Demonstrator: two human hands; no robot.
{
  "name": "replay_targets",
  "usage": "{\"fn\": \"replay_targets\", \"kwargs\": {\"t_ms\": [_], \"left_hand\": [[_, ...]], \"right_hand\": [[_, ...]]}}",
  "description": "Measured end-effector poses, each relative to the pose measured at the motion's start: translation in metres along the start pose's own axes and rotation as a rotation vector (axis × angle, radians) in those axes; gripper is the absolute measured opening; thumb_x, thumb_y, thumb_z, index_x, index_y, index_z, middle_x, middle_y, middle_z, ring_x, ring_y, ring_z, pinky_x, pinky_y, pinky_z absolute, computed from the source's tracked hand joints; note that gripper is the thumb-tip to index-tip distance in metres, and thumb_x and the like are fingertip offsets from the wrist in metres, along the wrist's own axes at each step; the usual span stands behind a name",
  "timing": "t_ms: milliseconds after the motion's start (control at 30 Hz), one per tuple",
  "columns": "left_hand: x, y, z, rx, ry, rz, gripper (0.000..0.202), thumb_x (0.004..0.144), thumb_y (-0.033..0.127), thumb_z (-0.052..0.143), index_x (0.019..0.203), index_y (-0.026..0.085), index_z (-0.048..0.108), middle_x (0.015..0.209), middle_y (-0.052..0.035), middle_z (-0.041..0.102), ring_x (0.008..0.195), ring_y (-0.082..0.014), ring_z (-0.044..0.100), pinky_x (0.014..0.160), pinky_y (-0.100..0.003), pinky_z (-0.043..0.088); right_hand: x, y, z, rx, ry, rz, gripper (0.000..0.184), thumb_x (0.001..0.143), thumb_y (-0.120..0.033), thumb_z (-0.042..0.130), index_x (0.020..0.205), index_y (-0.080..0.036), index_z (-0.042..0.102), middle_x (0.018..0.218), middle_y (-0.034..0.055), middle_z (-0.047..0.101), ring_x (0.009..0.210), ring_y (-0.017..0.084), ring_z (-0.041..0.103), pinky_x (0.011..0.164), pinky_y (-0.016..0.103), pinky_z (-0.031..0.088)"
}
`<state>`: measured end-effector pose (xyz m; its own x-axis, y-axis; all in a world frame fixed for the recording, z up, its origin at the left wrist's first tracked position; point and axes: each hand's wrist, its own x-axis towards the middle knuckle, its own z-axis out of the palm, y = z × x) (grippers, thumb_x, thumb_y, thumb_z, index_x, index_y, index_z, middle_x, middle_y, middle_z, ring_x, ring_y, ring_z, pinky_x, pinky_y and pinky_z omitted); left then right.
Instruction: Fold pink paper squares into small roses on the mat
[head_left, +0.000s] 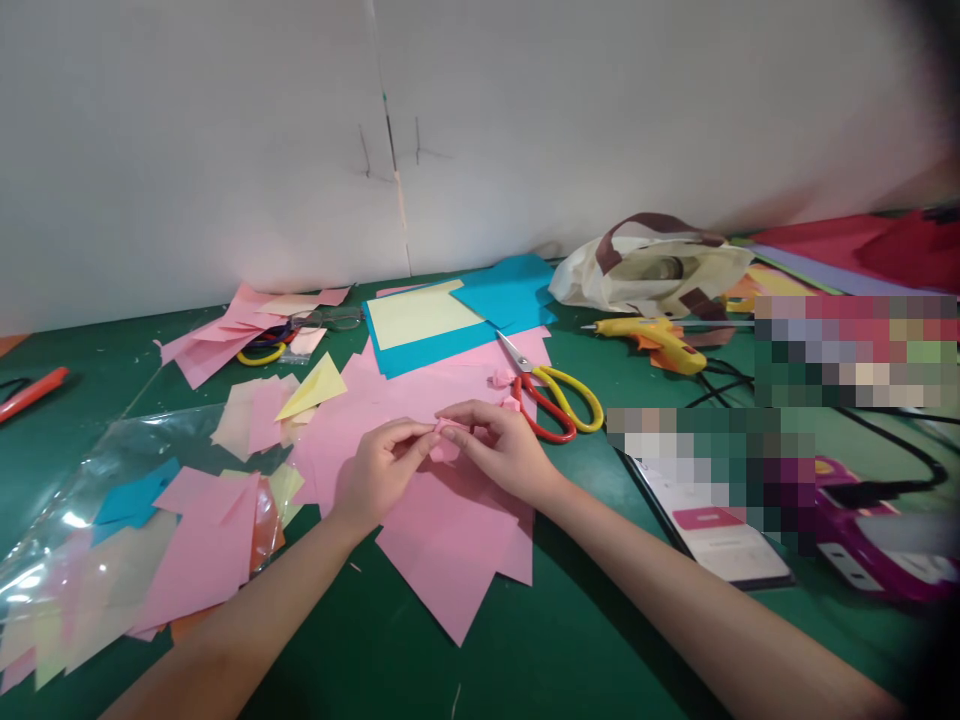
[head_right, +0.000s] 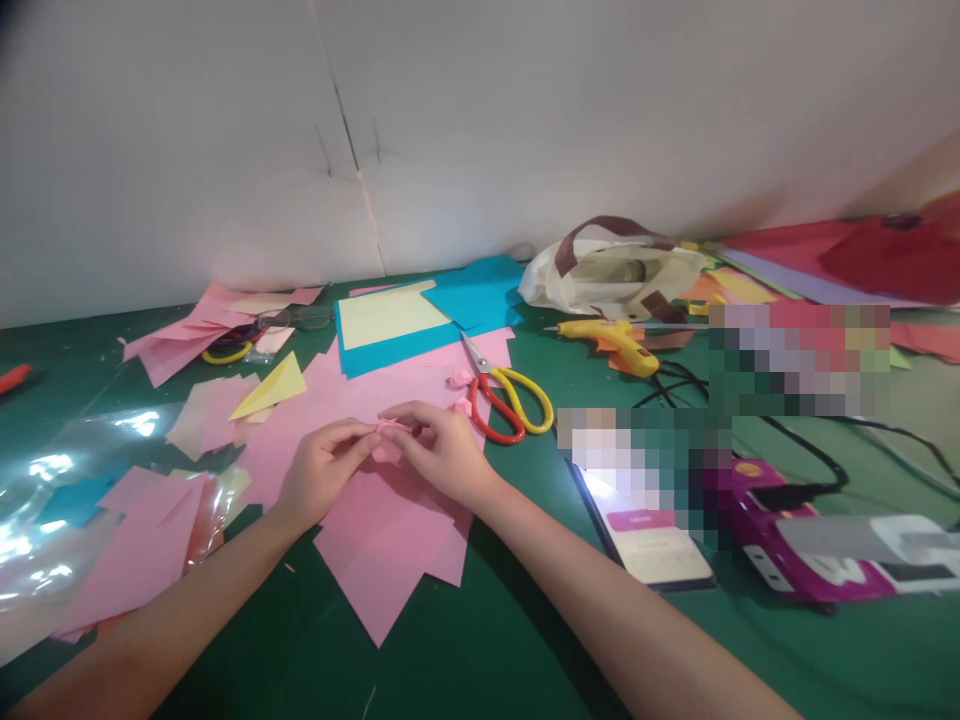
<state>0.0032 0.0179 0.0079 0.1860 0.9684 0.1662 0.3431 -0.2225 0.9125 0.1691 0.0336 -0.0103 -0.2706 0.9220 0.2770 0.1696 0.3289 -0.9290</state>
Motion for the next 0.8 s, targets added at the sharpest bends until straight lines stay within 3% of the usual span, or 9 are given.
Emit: {"fn": "replay_targets", "kwargs": {"t_ms": [200, 367, 600, 800], "left_hand": [[-0.0015, 0.0019, 0.0009, 0.094, 0.004, 0.021, 0.019, 0.085, 0.027, 0.055, 0.073, 0.019, 0.067, 0.069, -0.0025, 0.065, 0.068, -0.0155, 0.06, 0.063, -0.025, 0.048], [-0.0014, 0.0017, 0.0015, 0.103, -0.006, 0.061, 0.018, 0.085, 0.024, 0.054, 0.073, 0.018, 0.066, 0.072, -0.0036, 0.066, 0.071, -0.0162, 0.062, 0.068, -0.027, 0.049], [-0.0025, 0.0019, 0.0022, 0.114, 0.03, 0.082, 0.014, 0.079, 0.025, 0.062, 0.068, 0.018, 0.067, 0.066, -0.0027, 0.065, 0.062, -0.015, 0.058, 0.059, -0.026, 0.046], [-0.0032, 0.0019, 0.0029, 0.124, -0.008, 0.061, 0.016, 0.078, 0.021, 0.06, 0.064, 0.019, 0.066, 0.064, -0.0016, 0.066, 0.06, -0.0139, 0.057, 0.057, -0.025, 0.044]], "right_hand": [[0.0011, 0.001, -0.0008, 0.045, -0.015, 0.03, 0.014, 0.083, -0.029, 0.059, 0.082, -0.019, 0.068, 0.083, 0.0052, 0.073, 0.077, 0.018, 0.066, 0.069, 0.03, 0.052], [0.0006, -0.0001, -0.0019, 0.035, -0.018, 0.012, 0.015, 0.084, -0.029, 0.058, 0.08, -0.018, 0.067, 0.08, 0.0049, 0.073, 0.072, 0.017, 0.066, 0.066, 0.029, 0.051], [-0.0004, -0.0024, -0.0016, 0.021, -0.03, -0.026, 0.012, 0.083, -0.028, 0.059, 0.079, -0.019, 0.066, 0.077, 0.0041, 0.071, 0.072, 0.016, 0.065, 0.064, 0.028, 0.05], [-0.0022, -0.0034, -0.002, -0.057, -0.007, -0.061, 0.014, 0.084, -0.023, 0.055, 0.074, -0.018, 0.063, 0.069, 0.0027, 0.068, 0.062, 0.014, 0.061, 0.057, 0.026, 0.046]]}}
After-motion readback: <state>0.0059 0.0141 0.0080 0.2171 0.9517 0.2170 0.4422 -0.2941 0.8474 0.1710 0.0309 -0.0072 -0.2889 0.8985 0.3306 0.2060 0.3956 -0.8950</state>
